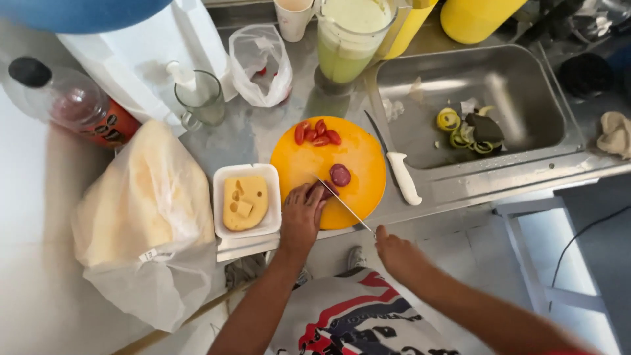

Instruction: A person uses a knife to slice sausage on a yellow cutting board next to a sink.

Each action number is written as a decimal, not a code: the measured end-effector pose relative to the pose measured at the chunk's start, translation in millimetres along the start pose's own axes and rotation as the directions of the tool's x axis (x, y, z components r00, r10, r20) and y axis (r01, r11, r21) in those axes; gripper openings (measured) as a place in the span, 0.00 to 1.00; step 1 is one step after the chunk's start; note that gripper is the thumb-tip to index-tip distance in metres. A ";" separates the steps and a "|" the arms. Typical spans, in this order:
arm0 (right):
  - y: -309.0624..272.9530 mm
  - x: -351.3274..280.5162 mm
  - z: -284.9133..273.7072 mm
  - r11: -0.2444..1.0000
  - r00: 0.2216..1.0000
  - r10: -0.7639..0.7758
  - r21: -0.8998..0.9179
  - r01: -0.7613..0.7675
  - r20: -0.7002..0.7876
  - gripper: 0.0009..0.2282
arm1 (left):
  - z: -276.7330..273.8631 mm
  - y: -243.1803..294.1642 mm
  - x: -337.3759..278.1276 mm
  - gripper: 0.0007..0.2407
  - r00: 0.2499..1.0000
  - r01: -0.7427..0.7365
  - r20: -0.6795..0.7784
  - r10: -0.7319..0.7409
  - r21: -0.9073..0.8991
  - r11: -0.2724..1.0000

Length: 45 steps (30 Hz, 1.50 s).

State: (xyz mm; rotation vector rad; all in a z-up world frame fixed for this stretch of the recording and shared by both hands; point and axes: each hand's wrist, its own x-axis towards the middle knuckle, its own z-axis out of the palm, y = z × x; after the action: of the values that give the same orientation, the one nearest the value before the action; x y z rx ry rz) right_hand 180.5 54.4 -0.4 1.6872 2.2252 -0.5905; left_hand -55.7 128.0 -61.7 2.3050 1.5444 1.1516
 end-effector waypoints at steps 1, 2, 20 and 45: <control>5.0 -13.7 1.1 0.999 0.999 0.025 -0.028 -0.024 0.035 0.22 | 1.0 -1.3 -0.1 0.14 1.000 0.002 -0.001 -0.002 -0.004 1.000; 8.6 6.8 1.8 0.999 0.999 0.022 -0.034 -0.021 0.033 0.22 | 5.8 -4.6 -1.6 0.14 1.000 0.005 -0.007 -0.005 -0.003 1.000; -18.6 -14.5 -56.0 1.000 0.999 -0.024 -0.001 0.024 -0.041 0.13 | -9.8 9.0 -5.1 0.13 0.999 0.028 -0.041 -0.027 0.034 0.999; 7.7 -5.1 -25.3 0.985 0.981 0.115 0.108 -0.132 0.153 0.14 | -6.7 6.3 -7.3 0.14 0.999 0.036 -0.026 -0.035 0.019 0.999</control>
State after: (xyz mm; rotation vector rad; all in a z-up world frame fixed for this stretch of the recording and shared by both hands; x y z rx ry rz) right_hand 189.7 64.1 22.9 1.7616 2.0031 -0.8009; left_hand -56.8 117.0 -57.6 2.2743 1.6062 1.1671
